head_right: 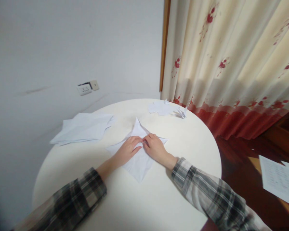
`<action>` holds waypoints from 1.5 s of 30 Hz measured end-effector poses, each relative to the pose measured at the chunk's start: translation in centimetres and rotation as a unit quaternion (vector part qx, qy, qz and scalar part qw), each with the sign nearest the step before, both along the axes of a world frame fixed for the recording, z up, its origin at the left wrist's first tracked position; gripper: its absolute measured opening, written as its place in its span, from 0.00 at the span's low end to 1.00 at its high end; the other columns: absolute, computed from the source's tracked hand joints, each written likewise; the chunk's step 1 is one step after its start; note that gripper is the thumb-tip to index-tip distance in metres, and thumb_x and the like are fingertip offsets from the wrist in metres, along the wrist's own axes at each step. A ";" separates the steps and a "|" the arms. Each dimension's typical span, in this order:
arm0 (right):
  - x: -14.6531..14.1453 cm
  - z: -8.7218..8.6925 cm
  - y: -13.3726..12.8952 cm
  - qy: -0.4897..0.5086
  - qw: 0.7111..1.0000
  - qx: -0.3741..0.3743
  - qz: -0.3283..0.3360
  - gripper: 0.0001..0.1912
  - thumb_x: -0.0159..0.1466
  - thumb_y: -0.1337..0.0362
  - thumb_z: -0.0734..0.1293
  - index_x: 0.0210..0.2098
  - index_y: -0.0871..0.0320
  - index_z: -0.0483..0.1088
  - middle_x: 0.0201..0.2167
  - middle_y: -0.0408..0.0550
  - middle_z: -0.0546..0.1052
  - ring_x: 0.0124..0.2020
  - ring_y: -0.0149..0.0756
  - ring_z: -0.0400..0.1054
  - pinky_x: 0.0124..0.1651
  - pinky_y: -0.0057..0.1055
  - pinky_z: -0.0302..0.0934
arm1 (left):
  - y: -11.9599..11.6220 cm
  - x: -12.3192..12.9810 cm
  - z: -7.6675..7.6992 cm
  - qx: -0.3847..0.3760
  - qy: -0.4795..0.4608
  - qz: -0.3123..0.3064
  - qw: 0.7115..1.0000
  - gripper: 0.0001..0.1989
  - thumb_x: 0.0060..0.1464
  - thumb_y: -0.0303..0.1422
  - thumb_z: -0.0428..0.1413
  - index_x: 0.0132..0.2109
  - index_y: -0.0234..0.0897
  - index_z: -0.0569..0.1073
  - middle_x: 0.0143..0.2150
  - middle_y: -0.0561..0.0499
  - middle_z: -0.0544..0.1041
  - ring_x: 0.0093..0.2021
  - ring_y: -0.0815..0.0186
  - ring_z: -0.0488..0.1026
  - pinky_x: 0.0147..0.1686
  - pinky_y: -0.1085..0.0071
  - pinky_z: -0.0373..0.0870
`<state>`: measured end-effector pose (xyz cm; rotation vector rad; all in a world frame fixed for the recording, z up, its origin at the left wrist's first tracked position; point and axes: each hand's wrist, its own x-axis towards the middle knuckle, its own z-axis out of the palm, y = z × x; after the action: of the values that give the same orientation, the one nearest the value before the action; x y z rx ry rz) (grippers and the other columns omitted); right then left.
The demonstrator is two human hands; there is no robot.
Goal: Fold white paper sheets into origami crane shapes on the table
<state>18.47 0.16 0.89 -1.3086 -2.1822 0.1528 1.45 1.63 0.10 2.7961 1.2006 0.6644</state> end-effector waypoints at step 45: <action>-0.3 1.1 -0.5 -0.047 0.998 -0.036 0.031 0.12 0.61 0.72 0.57 0.40 0.60 0.69 0.36 0.50 0.74 0.41 0.36 0.66 0.45 0.31 0.58 | -0.2 0.0 -0.2 0.005 0.093 0.051 0.994 0.22 0.54 0.33 0.45 0.57 0.34 0.60 0.61 0.42 0.58 0.62 0.58 0.53 0.58 0.61 0.51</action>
<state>18.18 -0.32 2.00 -1.3115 -2.3180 0.1992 1.41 1.39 -0.15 2.8743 1.3830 0.4221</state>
